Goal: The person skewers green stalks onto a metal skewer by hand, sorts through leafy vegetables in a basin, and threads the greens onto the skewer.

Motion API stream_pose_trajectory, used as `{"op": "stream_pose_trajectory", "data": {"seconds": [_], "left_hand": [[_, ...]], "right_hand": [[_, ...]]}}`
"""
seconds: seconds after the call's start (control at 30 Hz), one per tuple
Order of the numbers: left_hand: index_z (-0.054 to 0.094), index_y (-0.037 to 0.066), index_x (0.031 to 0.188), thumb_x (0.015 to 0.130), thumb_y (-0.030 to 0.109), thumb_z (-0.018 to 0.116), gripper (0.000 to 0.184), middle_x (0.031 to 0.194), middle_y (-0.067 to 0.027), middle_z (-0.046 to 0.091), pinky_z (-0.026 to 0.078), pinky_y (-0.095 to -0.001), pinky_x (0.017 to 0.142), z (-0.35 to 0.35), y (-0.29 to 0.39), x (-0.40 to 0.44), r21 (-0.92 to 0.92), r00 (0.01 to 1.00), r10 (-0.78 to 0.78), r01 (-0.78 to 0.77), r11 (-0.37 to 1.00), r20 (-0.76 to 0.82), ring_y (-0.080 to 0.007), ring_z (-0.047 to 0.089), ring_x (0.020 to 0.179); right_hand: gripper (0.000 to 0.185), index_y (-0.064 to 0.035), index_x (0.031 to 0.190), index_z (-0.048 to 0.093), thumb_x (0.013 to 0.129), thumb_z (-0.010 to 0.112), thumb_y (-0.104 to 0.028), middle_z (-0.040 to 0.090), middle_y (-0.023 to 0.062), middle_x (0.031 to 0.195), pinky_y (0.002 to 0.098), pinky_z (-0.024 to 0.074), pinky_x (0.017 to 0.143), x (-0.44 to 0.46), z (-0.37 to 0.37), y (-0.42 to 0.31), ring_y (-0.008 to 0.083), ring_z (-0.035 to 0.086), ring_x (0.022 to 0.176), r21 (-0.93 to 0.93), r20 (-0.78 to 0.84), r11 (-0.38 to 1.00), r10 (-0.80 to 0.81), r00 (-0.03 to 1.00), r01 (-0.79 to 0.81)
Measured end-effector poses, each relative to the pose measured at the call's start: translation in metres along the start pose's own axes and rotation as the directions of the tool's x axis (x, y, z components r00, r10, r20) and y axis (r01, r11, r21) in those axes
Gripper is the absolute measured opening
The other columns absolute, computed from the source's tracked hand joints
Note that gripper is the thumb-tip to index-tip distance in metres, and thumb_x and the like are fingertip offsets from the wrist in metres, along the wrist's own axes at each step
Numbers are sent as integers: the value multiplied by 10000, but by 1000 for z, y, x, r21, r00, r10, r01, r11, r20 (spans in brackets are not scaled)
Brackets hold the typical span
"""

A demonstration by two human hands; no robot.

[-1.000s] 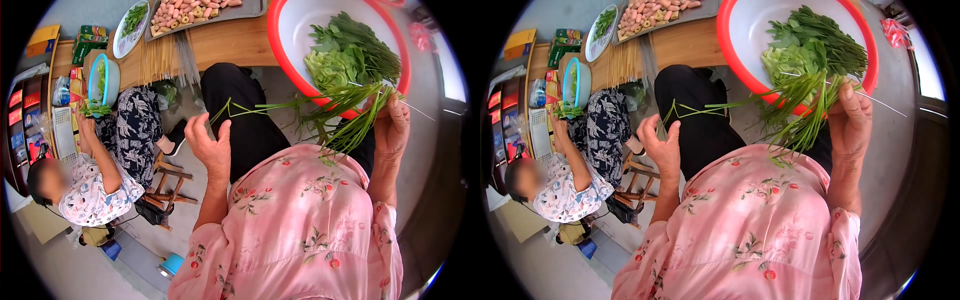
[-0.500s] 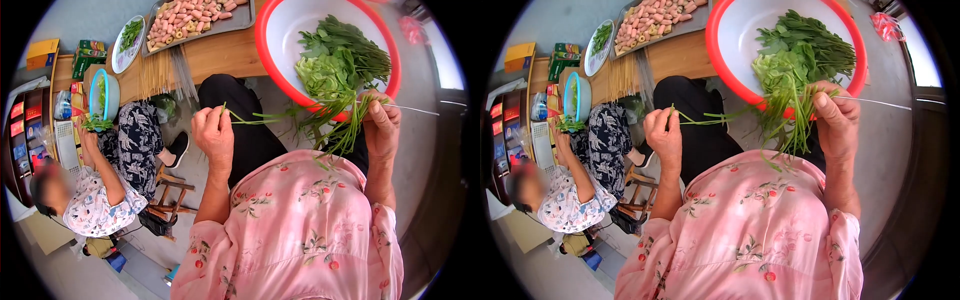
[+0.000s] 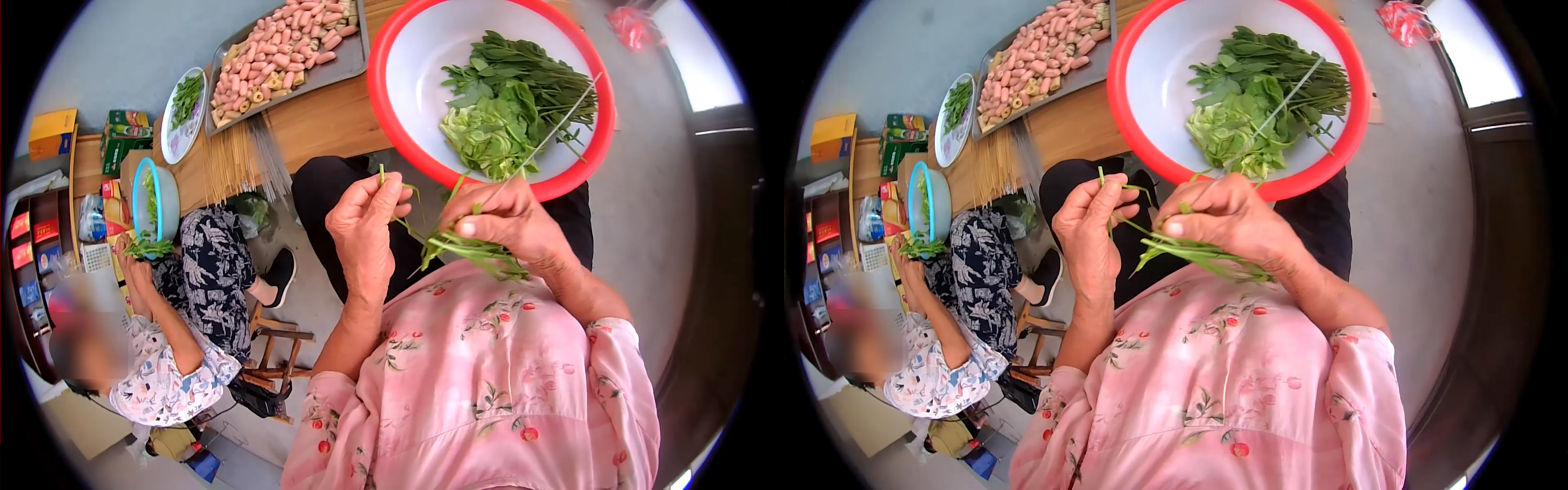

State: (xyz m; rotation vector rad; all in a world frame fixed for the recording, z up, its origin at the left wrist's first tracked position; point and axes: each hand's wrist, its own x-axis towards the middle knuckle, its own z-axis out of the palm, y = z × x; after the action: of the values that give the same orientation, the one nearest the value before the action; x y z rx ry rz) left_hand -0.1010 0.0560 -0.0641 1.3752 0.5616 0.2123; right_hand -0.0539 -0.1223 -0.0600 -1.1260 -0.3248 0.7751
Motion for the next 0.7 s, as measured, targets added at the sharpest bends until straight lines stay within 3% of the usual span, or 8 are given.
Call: {"op": "stream_pose_trajectory", "data": {"seconds": [0.07, 0.1, 0.13, 0.2, 0.33, 0.43, 0.5, 0.7], "left_hand": [[614, -24, 891, 849, 96, 620, 127, 910, -108, 643, 534, -329, 740, 4, -1, 3, -137, 996, -90, 92, 986, 20, -196, 629, 822], [614, -24, 891, 849, 96, 620, 127, 910, -108, 643, 534, -329, 740, 5, 0, 5, -134, 996, -92, 94, 986, 23, -196, 629, 822], [618, -31, 912, 842, 84, 632, 135, 900, -99, 640, 518, -326, 768, 7, 2, 8, -257, 990, -133, 142, 956, 53, -185, 623, 835], [615, -39, 955, 834, 68, 647, 165, 920, -92, 630, 476, -333, 852, 9, 4, 11, -412, 980, -168, 198, 889, 108, -183, 608, 892], [618, -43, 985, 826, 71, 661, 200, 933, -80, 626, 471, -295, 841, 19, 4, 13, -437, 986, -168, 158, 885, 17, -157, 598, 875], [613, 5, 981, 841, 113, 645, 179, 1028, -96, 625, 399, -334, 933, 16, 1, 13, -314, 980, -199, 183, 932, -20, -175, 571, 972], [611, -13, 1046, 836, 117, 656, 251, 1013, -80, 621, 412, -309, 899, 14, -1, 13, -307, 980, -200, 190, 933, 2, -147, 568, 947], [612, -17, 1050, 826, 103, 667, 260, 966, -67, 625, 428, -285, 853, 10, -6, 12, -306, 979, -198, 204, 930, 49, -121, 567, 926]], "right_hand": [[132, 44, 842, 673, 800, 675, -81, 645, 106, 859, 276, 468, 725, 3, 3, 7, 159, 586, 795, 9, 14, 1000, 22, 1000, -22], [130, 36, 855, 674, 807, 670, -85, 643, 102, 866, 281, 466, 739, 5, 4, 14, 161, 584, 816, -46, 15, 998, -42, 999, 43], [129, 27, 867, 675, 813, 665, -90, 640, 98, 874, 286, 465, 753, 8, 5, 20, 164, 581, 838, -100, 21, 989, -107, 994, 108], [128, 24, 874, 674, 818, 660, -90, 638, 95, 882, 289, 463, 765, 11, 9, 28, 165, 578, 857, -108, 10, 988, -107, 994, 108], [142, 4, 921, 674, 827, 654, -101, 618, 100, 979, 293, 443, 841, 15, 14, 33, 170, 563, 941, -113, 15, 989, -91, 996, 92], [171, -19, 974, 672, 835, 648, -115, 594, 97, 1051, 293, 423, 889, 19, 15, 37, 162, 537, 1013, -152, 8, 979, -135, 991, 135], [188, -20, 997, 664, 840, 644, -120, 595, 89, 1048, 292, 423, 891, 21, 16, 36, 152, 522, 1033, -29, 42, 997, -65, 997, 66], [203, -17, 1028, 648, 848, 633, -111, 599, 38, 1000, 248, 440, 768, 24, 19, 37, 96, 532, 868, 2, 22, 999, 33, 999, -33]]}}
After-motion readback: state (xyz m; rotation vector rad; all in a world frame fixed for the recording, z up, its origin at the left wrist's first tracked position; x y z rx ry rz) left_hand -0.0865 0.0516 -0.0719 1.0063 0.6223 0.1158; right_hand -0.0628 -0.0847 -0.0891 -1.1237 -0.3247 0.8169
